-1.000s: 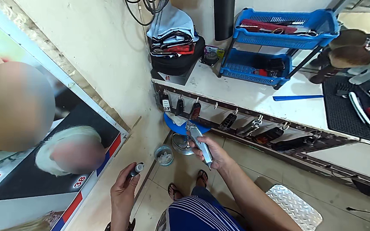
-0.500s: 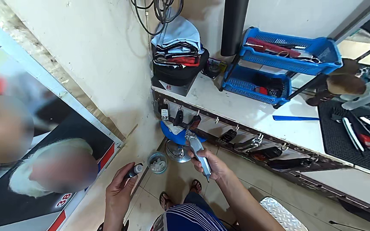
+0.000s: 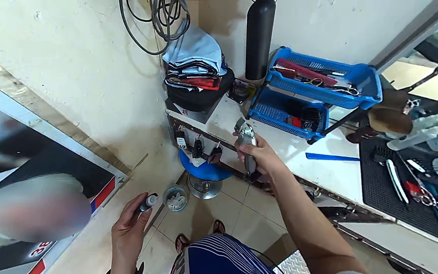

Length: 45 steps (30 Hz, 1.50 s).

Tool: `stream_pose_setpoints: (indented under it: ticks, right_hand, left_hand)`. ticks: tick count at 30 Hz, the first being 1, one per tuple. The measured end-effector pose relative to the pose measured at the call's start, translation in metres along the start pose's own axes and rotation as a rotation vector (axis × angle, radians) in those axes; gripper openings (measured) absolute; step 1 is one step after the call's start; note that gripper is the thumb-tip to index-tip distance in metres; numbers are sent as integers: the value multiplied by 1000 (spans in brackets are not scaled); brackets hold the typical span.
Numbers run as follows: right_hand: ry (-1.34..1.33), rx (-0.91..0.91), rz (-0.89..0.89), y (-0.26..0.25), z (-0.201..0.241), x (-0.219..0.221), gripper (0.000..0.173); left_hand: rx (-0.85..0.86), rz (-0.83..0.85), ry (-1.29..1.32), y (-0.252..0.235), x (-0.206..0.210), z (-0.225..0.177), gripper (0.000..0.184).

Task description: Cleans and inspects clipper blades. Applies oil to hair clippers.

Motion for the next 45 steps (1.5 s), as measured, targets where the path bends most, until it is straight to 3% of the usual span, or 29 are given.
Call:
stream_pose_setpoints:
  ticks: [6, 15, 18, 24, 26, 29, 33, 36, 38, 40, 42, 45]
  right_hand:
    - [170, 32, 297, -54, 1, -35, 49]
    - [322, 168, 541, -75, -15, -17, 55]
    - [736, 156, 627, -72, -19, 0, 58]
    - [1544, 216, 1015, -51, -68, 44, 41]
    - [1654, 347, 1072, -38, -87, 51, 38]
    - [1731, 616, 1027, -20, -109, 59, 35]
    - [1864, 838, 1014, -11, -140, 63, 32]
    - [1809, 876, 1051, -4, -126, 69, 26]
    - [1735, 672, 1139, -9, -103, 69, 28]
    - [1543, 424, 1193, -22, -81, 56, 43]
    - [1161, 318, 1113, -37, -58, 41, 46]
    - [679, 352, 872, -52, -27, 17, 45]
  left_hand:
    - [-1, -105, -12, 12, 26, -2, 39]
    - [-82, -242, -39, 34, 63, -11, 39]
    - [-91, -251, -49, 38, 69, -12, 39]
    - [-80, -230, -41, 36, 79, -18, 38]
    - [-79, -223, -36, 35, 80, -18, 38]
    - [-77, -221, -19, 36, 80, -12, 40]
    - [-64, -226, 10, 44, 74, -2, 40]
    - [-76, -225, 20, 51, 63, 6, 40]
    - [-106, -215, 17, 52, 52, 10, 40]
    - [-122, -200, 14, 50, 43, 10, 39]
    - [-112, -185, 0, 44, 34, 7, 39]
    - [-99, -165, -20, 37, 28, 0, 39]
Point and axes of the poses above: each hand's wrist, its own y-axis away from the middle knuckle, its own x-axis out of the palm, z = x × y, the point moved 4 cm from there along -y, towards the middle knuckle, and after that the axes turned 15 degrees about z, right-handed, at the moved point
